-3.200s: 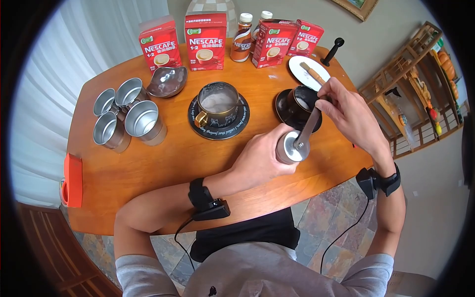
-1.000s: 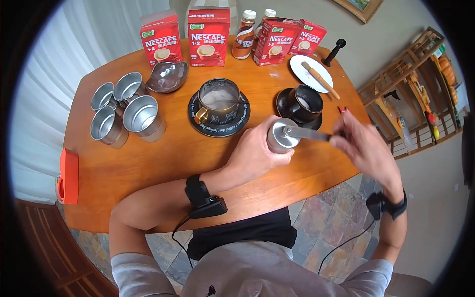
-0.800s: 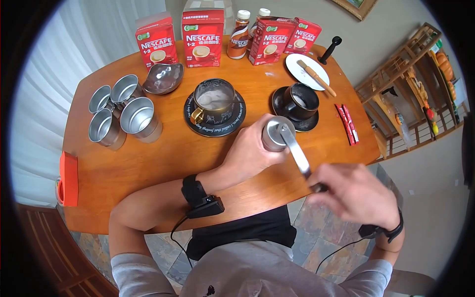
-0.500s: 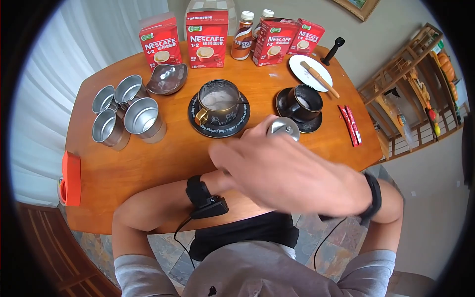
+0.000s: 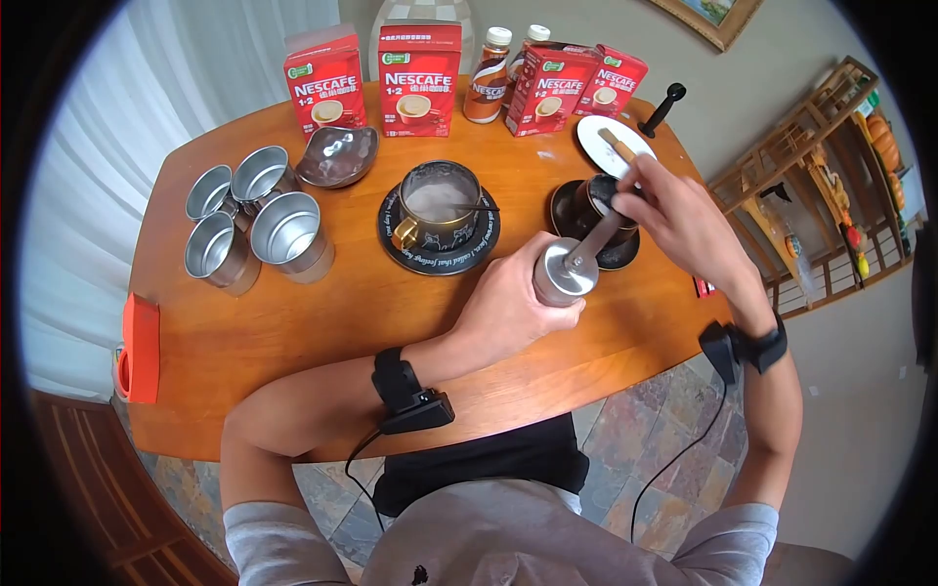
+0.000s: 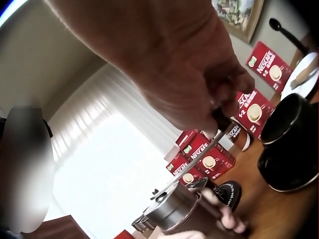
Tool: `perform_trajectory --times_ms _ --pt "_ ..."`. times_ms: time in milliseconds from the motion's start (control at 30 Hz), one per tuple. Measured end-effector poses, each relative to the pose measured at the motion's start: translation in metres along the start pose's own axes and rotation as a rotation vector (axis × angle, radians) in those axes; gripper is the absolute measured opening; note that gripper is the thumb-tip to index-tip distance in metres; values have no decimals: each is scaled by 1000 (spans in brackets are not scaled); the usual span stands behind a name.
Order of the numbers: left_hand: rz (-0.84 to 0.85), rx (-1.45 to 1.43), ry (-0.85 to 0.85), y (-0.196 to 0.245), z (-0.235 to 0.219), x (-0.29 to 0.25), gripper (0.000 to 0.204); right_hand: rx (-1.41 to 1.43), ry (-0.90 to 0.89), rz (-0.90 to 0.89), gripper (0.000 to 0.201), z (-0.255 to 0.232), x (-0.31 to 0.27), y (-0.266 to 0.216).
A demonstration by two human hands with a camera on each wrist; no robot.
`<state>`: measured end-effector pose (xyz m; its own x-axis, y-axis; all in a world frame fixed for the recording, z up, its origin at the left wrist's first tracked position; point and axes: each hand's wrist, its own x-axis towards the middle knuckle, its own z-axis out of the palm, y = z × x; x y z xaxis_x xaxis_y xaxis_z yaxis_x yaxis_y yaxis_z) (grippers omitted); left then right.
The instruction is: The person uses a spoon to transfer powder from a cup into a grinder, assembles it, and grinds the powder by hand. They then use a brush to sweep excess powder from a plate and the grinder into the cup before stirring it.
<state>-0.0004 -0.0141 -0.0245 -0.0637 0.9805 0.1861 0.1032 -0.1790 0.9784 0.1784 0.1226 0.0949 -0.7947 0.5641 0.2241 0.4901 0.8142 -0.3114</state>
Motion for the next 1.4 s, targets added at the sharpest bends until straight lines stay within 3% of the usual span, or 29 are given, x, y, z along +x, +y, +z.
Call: perform_trajectory --times_ms 233,333,367,533,700,833,967,1033,1100,1200,1300,1400 --pt "22 -1 10 -1 1 -1 42 -45 -275 225 20 -35 -83 -53" --pt "39 15 13 -1 1 -1 41 34 -358 61 21 -34 -100 -81" --pt "46 26 13 -1 2 -1 40 85 -373 -90 25 -28 -101 -85" --pt "8 -94 36 -7 3 0 39 87 -364 -402 24 1 -66 -125" --pt "287 -377 -88 -9 -11 -7 44 130 -269 -463 24 42 -9 -137" --pt "216 -97 21 -22 3 1 48 153 -145 -516 23 53 39 -125" --pt "140 56 94 -13 2 2 50 8 -81 -354 20 55 85 -84" --pt "33 7 -3 -5 -3 1 50 71 -222 -116 23 29 88 -71" --pt "0 -28 -19 -1 -3 1 48 62 -45 -215 23 40 84 -24" --pt "-1 30 -35 -1 -5 2 47 42 -19 -84 24 20 54 -8" --pt "-18 1 -18 -2 -2 2 45 46 -102 109 20 1 22 1" --pt "40 33 -45 3 3 1 44 124 -35 150 20 -9 -13 -4"
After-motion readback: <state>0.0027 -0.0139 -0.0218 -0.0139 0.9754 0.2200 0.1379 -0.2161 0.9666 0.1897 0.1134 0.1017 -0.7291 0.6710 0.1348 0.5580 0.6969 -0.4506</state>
